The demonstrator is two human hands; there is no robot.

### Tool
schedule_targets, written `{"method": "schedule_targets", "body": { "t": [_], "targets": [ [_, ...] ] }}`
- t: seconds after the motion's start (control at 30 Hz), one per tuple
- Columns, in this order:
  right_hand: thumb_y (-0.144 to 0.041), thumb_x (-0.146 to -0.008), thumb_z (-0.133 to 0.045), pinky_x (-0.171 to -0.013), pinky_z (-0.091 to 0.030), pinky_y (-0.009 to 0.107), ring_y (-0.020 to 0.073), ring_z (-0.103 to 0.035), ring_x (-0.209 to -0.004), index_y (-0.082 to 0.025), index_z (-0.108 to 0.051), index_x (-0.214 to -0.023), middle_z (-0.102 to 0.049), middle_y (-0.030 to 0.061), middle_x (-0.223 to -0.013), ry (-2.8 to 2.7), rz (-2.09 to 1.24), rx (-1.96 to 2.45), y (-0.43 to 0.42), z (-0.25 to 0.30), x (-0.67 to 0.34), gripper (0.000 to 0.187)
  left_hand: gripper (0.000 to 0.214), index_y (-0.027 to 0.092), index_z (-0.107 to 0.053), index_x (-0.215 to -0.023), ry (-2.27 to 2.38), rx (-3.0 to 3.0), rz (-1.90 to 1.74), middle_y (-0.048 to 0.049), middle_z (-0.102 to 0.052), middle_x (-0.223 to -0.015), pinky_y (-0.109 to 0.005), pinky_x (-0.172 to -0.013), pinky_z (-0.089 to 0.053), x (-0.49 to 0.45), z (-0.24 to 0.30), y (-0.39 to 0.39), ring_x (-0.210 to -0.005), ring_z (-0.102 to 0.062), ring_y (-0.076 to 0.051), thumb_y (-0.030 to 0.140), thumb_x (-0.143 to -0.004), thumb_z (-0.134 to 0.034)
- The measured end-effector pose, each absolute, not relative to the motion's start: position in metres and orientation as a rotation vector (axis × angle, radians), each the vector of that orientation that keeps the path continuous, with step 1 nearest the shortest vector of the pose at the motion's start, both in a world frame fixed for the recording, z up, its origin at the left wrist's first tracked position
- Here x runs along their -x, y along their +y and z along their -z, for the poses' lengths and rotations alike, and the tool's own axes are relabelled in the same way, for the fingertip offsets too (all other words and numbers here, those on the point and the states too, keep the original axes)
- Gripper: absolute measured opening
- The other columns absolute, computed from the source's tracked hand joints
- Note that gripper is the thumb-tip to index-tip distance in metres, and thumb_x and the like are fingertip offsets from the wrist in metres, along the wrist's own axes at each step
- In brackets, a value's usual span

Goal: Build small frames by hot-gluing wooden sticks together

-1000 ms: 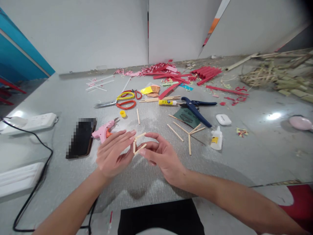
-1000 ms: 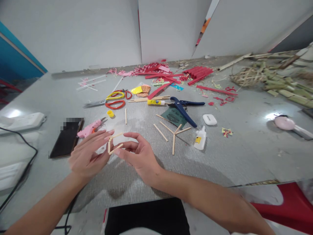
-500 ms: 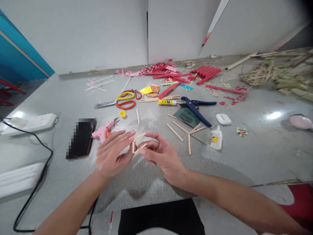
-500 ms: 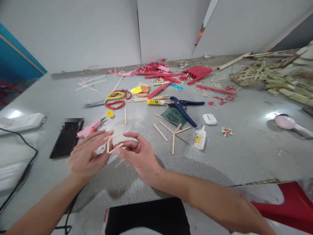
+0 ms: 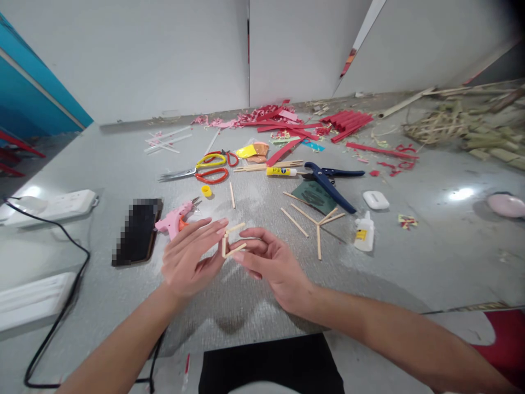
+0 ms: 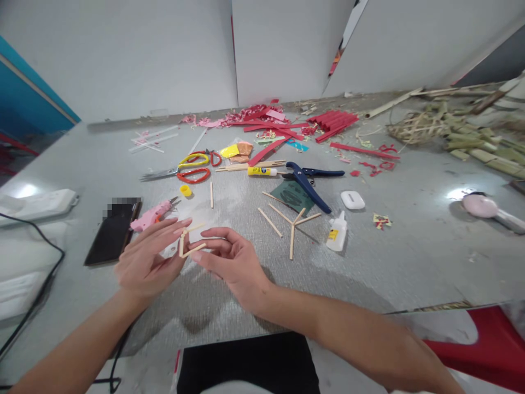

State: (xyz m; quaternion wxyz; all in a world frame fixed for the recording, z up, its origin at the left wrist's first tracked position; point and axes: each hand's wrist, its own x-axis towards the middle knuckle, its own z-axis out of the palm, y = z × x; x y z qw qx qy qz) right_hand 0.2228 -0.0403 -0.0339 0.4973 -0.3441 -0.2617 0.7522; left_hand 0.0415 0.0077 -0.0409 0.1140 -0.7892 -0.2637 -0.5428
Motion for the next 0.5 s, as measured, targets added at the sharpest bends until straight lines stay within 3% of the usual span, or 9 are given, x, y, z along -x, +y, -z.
{"method": "schedule_targets", "body": {
  "t": [0.23,0.5],
  "targets": [
    [-0.03,-0.069,-0.098,-0.051,-0.031,0.023,0.0062,-0.047,-0.056,-0.024,-0.072,-0.092,-0.075,-0.0039,-0.081,-0.558,-1.87,0.798,-0.0404,0.0336,-0.2218,0.035,0.039,0.02,-0.073,-0.115,-0.792,2.318,1.613,-0.0065,-0.086,-0.104,-0.042,-0.085,-0.072,-0.0418,0.0416,0.0078,-0.092,-0.084,-0.027,0.003,-0.081,-0.084],
    [-0.031,-0.066,-0.1,-0.05,-0.028,0.022,0.0046,-0.046,-0.054,-0.021,-0.07,-0.091,-0.072,-0.0051,-0.076,-0.486,-1.901,0.805,-0.0409,0.0309,-0.2207,0.041,0.039,0.017,-0.073,-0.114,-0.774,2.3,1.602,-0.0084,-0.086,-0.103,-0.04,-0.086,-0.071,-0.0425,0.0396,0.0085,-0.095,-0.084,-0.027,0.0,-0.08,-0.083]
  ]
}}
